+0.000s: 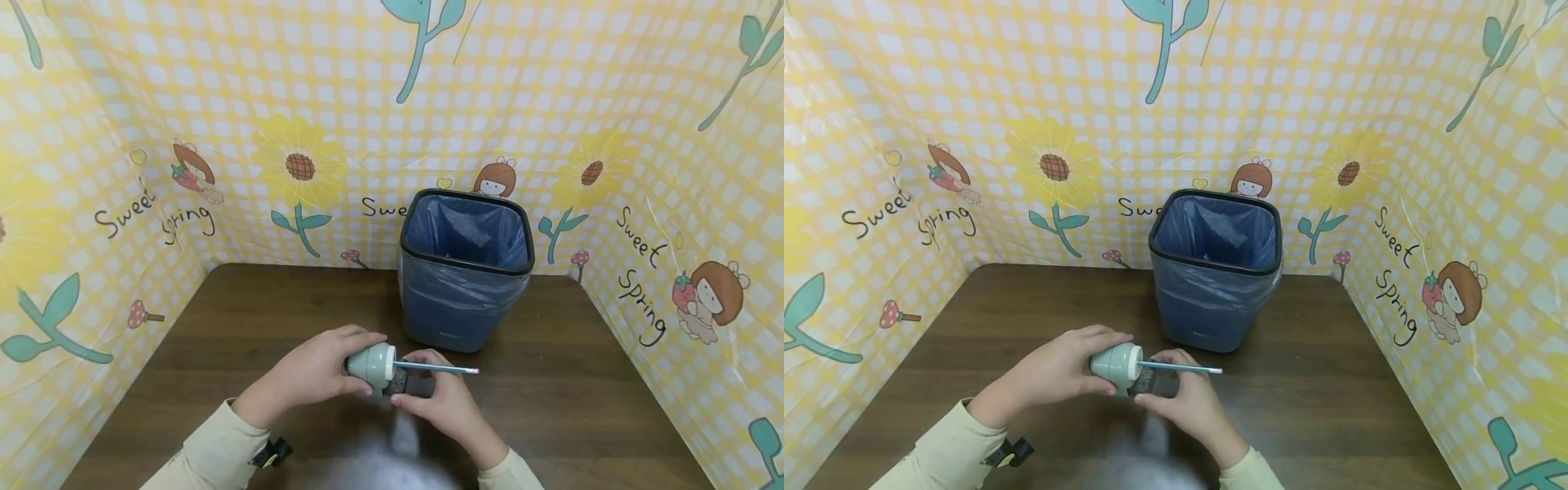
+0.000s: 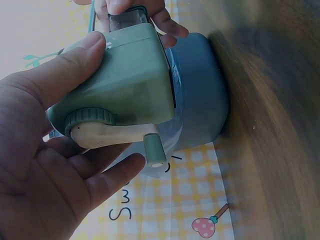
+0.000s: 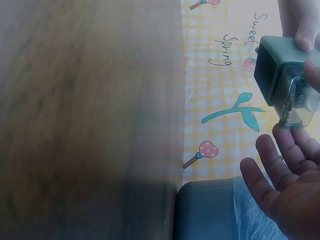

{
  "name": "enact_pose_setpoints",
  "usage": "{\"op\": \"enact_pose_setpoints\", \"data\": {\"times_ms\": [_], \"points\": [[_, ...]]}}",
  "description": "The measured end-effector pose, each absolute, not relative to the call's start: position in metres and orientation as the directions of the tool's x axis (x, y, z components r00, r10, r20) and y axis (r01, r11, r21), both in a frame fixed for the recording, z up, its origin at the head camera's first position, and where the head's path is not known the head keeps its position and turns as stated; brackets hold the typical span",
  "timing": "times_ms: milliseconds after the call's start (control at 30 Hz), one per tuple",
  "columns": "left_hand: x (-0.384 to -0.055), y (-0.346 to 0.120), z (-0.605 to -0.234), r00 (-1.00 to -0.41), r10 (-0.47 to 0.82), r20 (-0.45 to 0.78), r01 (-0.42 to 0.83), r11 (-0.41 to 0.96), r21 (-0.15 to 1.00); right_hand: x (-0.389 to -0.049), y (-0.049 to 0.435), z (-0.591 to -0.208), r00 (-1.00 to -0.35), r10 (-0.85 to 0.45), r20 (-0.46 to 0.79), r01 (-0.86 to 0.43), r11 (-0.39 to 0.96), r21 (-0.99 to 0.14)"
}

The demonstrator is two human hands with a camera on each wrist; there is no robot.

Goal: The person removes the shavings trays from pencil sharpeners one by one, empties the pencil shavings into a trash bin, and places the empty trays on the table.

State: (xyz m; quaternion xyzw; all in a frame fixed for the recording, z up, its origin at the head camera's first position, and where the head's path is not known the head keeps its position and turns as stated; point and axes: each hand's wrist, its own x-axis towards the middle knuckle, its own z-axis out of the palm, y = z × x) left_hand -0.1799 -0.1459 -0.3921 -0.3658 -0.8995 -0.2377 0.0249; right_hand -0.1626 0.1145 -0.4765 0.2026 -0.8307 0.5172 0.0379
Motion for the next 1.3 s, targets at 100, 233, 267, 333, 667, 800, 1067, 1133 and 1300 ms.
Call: {"op": "enact_pose_setpoints", "data": {"times_ms": [100, 233, 267, 333, 667, 800, 1067, 1133, 1300], "points": [[-0.1808, -0.1471, -0.3912, -0.734, 0.638, 0.234, 0.671, 0.625, 0.398, -0.1646, 0.1147, -0.4747, -0.913, -0.292, 0.286, -0.386, 0.386, -0.838], [-0.1825, -0.1476, -0.3899, -0.729, 0.635, 0.254, 0.678, 0.619, 0.397, -0.1670, 0.1147, -0.4715, -0.909, -0.287, 0.302, -0.401, 0.398, -0.825], [-0.1829, -0.1476, -0.3898, -0.730, 0.635, 0.255, 0.677, 0.619, 0.398, -0.1672, 0.1147, -0.4707, -0.908, -0.285, 0.306, -0.403, 0.401, -0.823], [-0.1832, -0.1473, -0.3891, -0.731, 0.633, 0.256, 0.676, 0.618, 0.402, -0.1677, 0.1150, -0.4696, -0.907, -0.281, 0.314, -0.408, 0.401, -0.820], [-0.1815, -0.1503, -0.3903, -0.737, 0.625, 0.256, 0.670, 0.623, 0.404, -0.1651, 0.1158, -0.4693, -0.901, -0.292, 0.321, -0.418, 0.389, -0.821], [-0.1799, -0.1532, -0.3905, -0.751, 0.616, 0.238, 0.652, 0.637, 0.411, -0.1637, 0.1151, -0.4707, -0.898, -0.294, 0.328, -0.425, 0.383, -0.820], [-0.1803, -0.1553, -0.3893, -0.748, 0.619, 0.241, 0.656, 0.632, 0.412, -0.1627, 0.1150, -0.4715, -0.885, -0.289, 0.366, -0.457, 0.374, -0.807], [-0.1805, -0.1550, -0.3892, -0.749, 0.620, 0.236, 0.654, 0.633, 0.414, -0.1625, 0.1155, -0.4719, -0.883, -0.287, 0.370, -0.460, 0.376, -0.804], [-0.1800, -0.1544, -0.3891, -0.753, 0.619, 0.224, 0.647, 0.634, 0.424, -0.1618, 0.1168, -0.4735, -0.880, -0.290, 0.375, -0.465, 0.377, -0.801]]}}
